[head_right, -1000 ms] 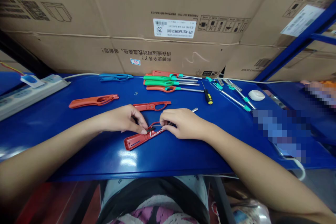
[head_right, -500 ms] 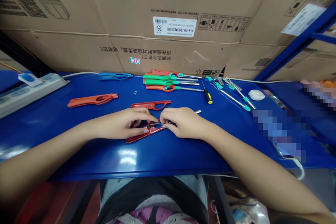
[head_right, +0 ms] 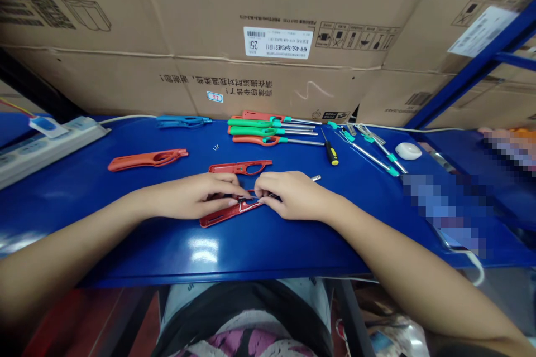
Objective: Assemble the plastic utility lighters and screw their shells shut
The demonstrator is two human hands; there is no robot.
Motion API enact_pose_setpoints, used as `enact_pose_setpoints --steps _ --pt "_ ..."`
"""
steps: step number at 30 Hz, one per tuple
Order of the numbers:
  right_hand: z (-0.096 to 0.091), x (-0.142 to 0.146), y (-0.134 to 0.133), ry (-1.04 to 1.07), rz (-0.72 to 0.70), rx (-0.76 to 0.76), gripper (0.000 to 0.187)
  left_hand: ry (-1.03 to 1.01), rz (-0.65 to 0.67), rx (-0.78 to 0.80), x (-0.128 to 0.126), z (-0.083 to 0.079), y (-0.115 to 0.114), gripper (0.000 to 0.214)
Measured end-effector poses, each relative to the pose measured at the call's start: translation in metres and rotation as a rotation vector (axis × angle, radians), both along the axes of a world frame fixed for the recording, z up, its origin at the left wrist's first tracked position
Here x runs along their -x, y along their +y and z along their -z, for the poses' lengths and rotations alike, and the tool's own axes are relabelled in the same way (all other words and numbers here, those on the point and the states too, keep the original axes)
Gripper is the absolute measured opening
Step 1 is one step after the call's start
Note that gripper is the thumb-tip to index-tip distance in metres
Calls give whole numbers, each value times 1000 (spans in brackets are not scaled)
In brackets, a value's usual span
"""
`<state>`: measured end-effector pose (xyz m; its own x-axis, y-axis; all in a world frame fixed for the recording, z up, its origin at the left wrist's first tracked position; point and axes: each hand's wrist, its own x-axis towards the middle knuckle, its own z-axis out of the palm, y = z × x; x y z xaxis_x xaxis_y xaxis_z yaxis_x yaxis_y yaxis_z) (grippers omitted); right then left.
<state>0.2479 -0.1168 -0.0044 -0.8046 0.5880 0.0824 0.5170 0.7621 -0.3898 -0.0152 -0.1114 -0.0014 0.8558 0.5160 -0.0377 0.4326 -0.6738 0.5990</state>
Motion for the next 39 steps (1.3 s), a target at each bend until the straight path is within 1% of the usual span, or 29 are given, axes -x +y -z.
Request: enact_pose_setpoints --steps 4,9,13,17,20,26,32,39 --pt "0 0 0 0 -3 7 4 -43 -3 53 0 3 5 33" --pt "1 -1 0 12 -9 1 4 -47 -22 69 -1 4 5 32" --pt "1 -2 0 15 -6 -13 4 -26 -42 26 -2 1 0 32" --pt "1 -4 2 3 6 -26 2 33 -128 25 -3 0 -4 37" --pt "2 -5 4 -4 6 -24 2 38 -168 -14 -3 2 -5 37" --pt "4 -7 5 5 8 -20 5 57 -215 -64 -5 4 -6 33" --pt "3 -5 4 -34 38 -50 6 77 -252 -83 -8 3 -7 28" --pt "3 -4 5 -16 41 -50 6 83 -292 -127 -10 1 -8 26"
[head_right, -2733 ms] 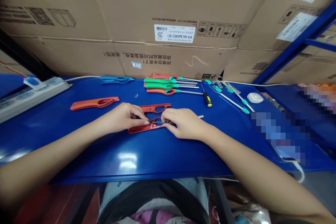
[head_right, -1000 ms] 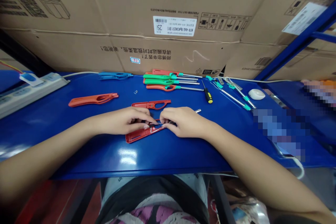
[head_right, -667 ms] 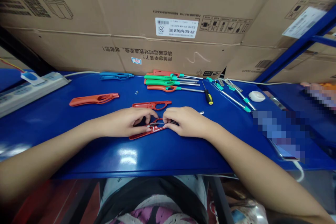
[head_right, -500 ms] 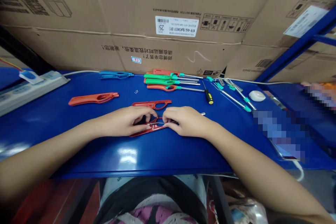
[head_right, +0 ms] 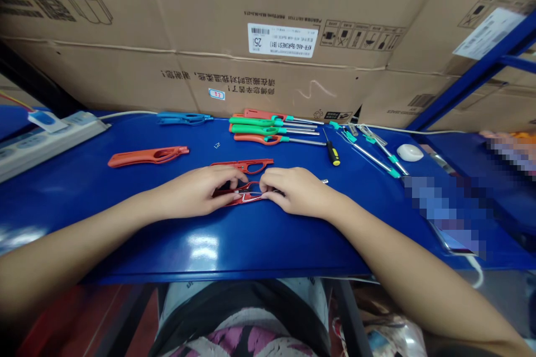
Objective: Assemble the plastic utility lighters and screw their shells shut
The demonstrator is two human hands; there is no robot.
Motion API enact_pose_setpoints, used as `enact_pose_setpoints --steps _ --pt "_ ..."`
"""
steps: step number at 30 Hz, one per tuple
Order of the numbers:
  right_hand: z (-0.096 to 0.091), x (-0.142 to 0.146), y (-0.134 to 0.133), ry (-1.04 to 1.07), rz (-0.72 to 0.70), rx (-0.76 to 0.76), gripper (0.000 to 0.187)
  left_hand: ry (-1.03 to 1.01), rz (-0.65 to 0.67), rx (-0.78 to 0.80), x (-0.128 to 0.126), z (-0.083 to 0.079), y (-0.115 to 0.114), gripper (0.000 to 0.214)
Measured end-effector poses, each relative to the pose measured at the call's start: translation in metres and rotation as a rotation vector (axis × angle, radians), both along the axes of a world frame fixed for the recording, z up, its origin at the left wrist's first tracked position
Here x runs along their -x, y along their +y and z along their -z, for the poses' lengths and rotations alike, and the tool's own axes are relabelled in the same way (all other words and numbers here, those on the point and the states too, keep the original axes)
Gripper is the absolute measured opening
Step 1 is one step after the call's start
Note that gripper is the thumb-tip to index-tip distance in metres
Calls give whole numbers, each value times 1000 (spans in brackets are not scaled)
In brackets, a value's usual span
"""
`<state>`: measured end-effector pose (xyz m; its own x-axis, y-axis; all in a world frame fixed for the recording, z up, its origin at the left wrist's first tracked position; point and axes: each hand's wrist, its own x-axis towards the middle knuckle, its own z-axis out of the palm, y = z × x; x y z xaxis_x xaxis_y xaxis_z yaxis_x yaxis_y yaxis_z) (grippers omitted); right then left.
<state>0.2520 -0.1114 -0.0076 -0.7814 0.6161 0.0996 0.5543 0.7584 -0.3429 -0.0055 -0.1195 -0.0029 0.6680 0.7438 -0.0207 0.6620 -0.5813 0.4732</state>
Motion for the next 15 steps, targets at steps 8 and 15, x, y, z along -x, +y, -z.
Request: enact_pose_setpoints --steps 8,15 --pt "0 2 -1 -36 23 -45 10 -32 39 -4 -2 -1 -2 25" --pt "2 3 -2 -67 11 -76 10 -74 20 -20 -7 8 -1 22"
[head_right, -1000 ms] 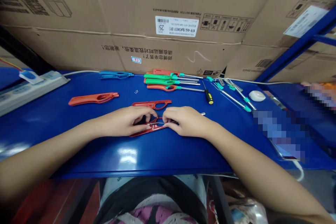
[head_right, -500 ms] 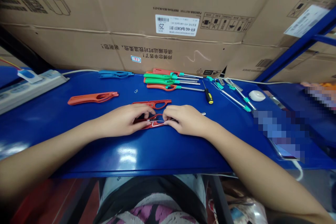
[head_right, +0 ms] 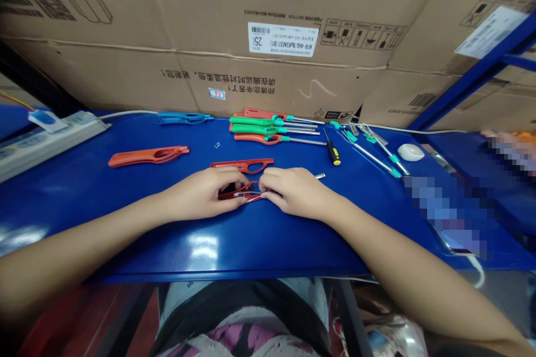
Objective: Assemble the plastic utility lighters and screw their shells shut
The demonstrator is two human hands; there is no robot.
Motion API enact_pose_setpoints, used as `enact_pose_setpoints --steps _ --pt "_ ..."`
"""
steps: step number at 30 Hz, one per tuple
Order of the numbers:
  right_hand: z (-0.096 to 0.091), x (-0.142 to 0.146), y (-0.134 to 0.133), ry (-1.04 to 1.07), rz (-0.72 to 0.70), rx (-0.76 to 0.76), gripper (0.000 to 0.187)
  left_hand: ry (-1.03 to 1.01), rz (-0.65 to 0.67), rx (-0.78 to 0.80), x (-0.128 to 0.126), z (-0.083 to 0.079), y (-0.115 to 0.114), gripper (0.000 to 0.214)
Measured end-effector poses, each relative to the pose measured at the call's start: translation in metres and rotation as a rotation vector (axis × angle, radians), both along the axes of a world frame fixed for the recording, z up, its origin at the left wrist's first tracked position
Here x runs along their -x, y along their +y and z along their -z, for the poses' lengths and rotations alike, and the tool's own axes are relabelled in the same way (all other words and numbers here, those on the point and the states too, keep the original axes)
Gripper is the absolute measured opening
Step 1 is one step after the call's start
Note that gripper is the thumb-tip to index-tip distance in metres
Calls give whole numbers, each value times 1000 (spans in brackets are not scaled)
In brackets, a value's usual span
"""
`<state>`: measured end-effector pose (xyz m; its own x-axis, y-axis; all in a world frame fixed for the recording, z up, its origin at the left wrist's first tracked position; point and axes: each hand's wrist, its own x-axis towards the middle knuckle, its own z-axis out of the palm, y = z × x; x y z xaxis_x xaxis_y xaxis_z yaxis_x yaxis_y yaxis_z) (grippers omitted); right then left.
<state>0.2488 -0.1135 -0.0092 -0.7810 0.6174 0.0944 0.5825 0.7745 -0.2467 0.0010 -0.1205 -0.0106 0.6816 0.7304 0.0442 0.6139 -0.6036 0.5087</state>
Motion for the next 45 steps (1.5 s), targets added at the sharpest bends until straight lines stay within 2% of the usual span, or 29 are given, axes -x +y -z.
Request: enact_pose_setpoints --steps 20,30,34,38,41,45 --pt "3 0 0 40 11 -19 12 -118 -38 31 -1 7 5 23" --pt "-2 -8 2 130 15 55 9 -37 -32 -162 4 6 5 32" --pt "-8 -12 3 117 -66 96 6 5 -24 -202 8 -2 3 41" --pt "-11 -13 1 122 -118 128 11 86 55 -250 12 -4 4 40" --pt "-12 -15 6 205 -27 51 14 111 80 -243 14 -3 5 35" --pt "-13 -38 31 280 324 -217 15 104 75 -236 14 -3 7 36"
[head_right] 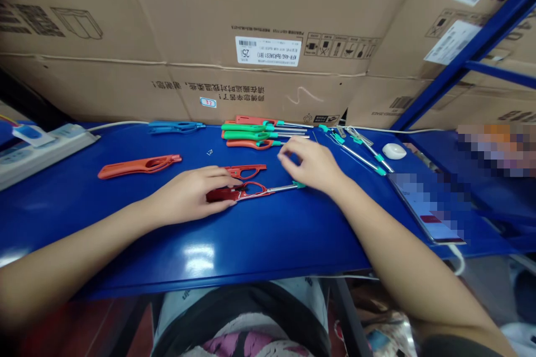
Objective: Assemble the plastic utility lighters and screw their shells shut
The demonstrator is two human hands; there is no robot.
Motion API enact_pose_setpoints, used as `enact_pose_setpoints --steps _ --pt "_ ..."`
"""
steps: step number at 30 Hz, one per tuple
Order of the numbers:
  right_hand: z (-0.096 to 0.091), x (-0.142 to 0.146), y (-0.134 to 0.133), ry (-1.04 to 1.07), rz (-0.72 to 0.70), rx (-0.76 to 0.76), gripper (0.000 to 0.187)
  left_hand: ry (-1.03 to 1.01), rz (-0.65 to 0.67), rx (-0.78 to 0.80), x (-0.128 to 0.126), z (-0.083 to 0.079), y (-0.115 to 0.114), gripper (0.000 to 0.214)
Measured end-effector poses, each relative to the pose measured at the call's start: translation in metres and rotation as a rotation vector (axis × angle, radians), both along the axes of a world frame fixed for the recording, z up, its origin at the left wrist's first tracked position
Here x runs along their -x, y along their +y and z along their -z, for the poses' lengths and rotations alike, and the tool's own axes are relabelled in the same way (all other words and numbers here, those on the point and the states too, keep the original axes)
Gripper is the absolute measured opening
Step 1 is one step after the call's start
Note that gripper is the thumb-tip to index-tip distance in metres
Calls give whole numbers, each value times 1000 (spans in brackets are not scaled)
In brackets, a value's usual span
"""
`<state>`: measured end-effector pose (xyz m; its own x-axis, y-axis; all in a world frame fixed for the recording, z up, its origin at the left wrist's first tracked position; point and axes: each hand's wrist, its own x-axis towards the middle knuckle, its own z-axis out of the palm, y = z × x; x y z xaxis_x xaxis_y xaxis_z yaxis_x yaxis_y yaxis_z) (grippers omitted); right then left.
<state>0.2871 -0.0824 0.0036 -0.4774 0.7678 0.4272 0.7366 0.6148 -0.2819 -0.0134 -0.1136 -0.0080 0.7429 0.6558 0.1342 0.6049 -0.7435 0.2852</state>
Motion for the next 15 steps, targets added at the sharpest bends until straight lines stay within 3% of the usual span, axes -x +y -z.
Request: enact_pose_setpoints --steps 4,9,11,15 --pt "1 -45 34 0 422 -80 16 -12 23 -20 0 0 1 35" --pt "12 -86 58 -119 885 77 28 -33 31 -48 0 1 1 35" --pt "18 -93 62 -132 970 119 28 -26 28 -55 0 0 1 36" --pt "27 -100 68 -116 1007 144 23 -4 15 -49 -1 -2 0 36"
